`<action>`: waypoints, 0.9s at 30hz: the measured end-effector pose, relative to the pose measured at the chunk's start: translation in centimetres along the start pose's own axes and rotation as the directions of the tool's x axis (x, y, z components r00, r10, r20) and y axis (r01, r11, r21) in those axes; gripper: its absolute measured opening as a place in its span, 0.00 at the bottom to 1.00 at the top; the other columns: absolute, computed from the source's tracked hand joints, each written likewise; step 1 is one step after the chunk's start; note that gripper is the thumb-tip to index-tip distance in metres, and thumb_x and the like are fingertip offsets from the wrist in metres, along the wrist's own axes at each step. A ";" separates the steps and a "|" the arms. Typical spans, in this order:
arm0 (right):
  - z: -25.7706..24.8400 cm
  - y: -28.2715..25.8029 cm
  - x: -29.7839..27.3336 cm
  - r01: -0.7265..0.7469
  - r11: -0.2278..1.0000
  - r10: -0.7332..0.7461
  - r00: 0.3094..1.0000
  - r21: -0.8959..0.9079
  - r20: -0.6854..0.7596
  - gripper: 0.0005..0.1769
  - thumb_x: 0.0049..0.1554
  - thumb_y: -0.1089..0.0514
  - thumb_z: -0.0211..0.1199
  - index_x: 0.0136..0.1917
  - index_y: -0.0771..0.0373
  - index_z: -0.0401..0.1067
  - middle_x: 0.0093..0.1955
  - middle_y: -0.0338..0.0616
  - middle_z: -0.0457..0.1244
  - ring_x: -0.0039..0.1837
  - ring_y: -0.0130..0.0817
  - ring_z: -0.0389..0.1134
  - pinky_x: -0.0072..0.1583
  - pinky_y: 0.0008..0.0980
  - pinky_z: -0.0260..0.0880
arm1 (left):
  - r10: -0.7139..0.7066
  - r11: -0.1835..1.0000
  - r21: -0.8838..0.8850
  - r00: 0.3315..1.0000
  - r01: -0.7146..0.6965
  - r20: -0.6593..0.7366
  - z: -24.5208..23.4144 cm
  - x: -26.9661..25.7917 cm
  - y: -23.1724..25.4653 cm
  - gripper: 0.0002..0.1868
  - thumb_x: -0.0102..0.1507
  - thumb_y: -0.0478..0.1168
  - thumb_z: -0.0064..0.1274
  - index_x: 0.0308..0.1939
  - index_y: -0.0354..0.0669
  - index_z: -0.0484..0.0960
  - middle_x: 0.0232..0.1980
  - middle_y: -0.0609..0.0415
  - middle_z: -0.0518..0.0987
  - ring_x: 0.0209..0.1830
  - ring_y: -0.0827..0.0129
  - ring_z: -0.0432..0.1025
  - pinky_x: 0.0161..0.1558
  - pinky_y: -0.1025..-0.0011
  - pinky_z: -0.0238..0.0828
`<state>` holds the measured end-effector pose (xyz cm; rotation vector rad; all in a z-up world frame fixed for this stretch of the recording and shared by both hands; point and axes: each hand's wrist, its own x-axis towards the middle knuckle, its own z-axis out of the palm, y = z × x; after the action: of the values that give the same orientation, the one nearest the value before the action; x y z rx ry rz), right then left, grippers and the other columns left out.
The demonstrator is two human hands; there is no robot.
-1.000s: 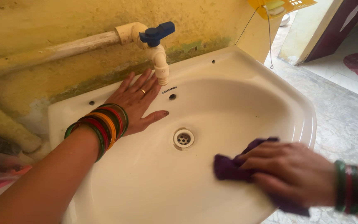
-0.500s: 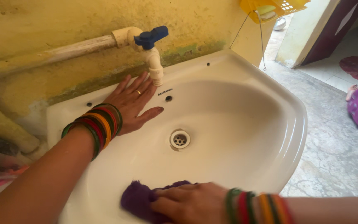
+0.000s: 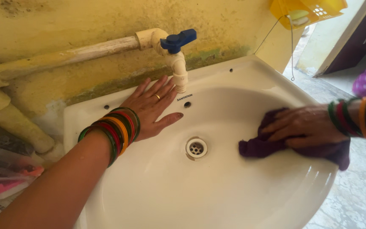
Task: The person cleans a sink and the surrounding wall by rubbing the surfaces with a cloth after rinsing them with water.
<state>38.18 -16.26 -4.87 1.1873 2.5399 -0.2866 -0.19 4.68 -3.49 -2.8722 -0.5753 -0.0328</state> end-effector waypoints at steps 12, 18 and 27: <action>-6.3 1.7 9.9 0.301 0.796 -0.183 0.947 -0.526 0.265 0.35 0.56 0.54 0.54 0.77 0.56 0.58 0.84 0.46 0.44 0.83 0.42 0.41 0.76 0.45 0.35 | 0.039 0.999 0.028 0.996 -0.037 -0.074 0.4 0.1 0.1 0.40 0.69 0.65 0.24 0.77 0.41 0.50 0.82 0.47 0.43 0.82 0.60 0.30 0.75 0.54 0.20; -7.9 0.8 13.9 0.212 0.699 -0.339 0.939 -0.683 -0.055 0.43 0.48 0.57 0.56 0.78 0.51 0.57 0.85 0.41 0.44 0.83 0.38 0.42 0.76 0.49 0.39 | 0.031 0.999 -0.020 0.997 -0.032 -0.072 0.3 0.1 0.1 0.39 0.70 0.62 0.23 0.77 0.41 0.51 0.82 0.47 0.43 0.82 0.60 0.31 0.76 0.55 0.21; -4.3 1.2 8.3 0.067 0.790 -0.074 0.997 -0.609 0.014 0.40 0.52 0.50 0.57 0.78 0.52 0.54 0.84 0.45 0.43 0.83 0.45 0.40 0.77 0.57 0.36 | 0.011 0.952 -0.305 0.997 -0.033 -0.074 -0.6 0.0 -0.5 0.44 0.69 0.66 0.21 0.80 0.40 0.39 0.84 0.47 0.42 0.84 0.61 0.31 0.77 0.57 0.20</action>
<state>33.25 -8.25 -3.98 0.8300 2.3899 0.5029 -0.41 5.01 -2.85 -3.1601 -0.5690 -0.2414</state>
